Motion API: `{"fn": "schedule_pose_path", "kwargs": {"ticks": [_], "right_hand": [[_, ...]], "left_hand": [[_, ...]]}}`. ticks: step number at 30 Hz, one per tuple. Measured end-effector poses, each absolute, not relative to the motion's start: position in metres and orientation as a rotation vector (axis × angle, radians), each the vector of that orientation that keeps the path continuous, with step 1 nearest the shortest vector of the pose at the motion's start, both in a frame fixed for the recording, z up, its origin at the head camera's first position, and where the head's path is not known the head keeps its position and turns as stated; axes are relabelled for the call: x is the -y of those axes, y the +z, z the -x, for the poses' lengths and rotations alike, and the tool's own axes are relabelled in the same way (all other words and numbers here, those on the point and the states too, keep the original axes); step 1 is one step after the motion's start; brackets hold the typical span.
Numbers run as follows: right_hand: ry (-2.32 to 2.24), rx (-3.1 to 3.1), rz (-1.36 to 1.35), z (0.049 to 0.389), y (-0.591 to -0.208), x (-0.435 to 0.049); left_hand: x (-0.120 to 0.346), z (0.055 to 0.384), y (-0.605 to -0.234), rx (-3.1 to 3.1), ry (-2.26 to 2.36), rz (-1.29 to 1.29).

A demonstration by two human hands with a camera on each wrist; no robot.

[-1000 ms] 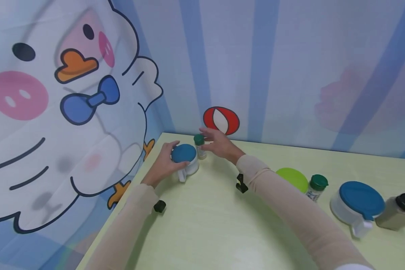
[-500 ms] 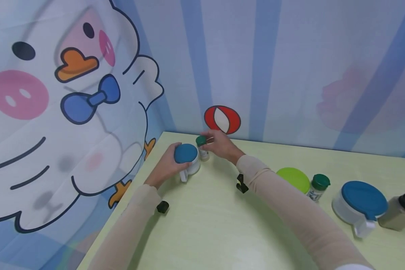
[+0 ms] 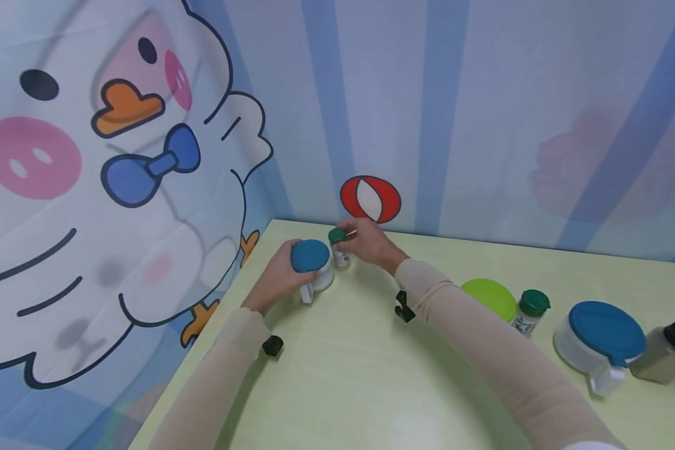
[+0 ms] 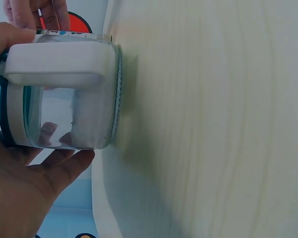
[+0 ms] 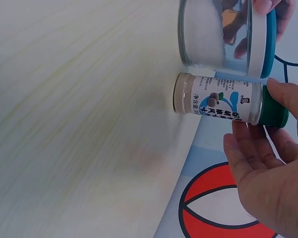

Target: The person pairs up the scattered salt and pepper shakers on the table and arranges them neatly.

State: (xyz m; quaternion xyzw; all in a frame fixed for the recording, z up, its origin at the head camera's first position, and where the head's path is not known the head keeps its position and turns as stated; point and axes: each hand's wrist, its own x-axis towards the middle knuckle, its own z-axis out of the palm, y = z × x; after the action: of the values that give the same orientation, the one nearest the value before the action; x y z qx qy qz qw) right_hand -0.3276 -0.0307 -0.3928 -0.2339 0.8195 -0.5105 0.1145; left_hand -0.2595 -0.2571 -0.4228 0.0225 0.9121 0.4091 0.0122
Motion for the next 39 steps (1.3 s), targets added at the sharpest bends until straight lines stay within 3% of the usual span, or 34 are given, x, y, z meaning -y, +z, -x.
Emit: {"fn": "schedule_pose_path", "kwargs": {"ticks": [39], "right_hand": [[-1.406, -2.386, 0.696, 0.295, -0.366, -0.004]], "left_hand": [[0.252, 0.252, -0.409, -2.982, 1.063, -0.12]]}}
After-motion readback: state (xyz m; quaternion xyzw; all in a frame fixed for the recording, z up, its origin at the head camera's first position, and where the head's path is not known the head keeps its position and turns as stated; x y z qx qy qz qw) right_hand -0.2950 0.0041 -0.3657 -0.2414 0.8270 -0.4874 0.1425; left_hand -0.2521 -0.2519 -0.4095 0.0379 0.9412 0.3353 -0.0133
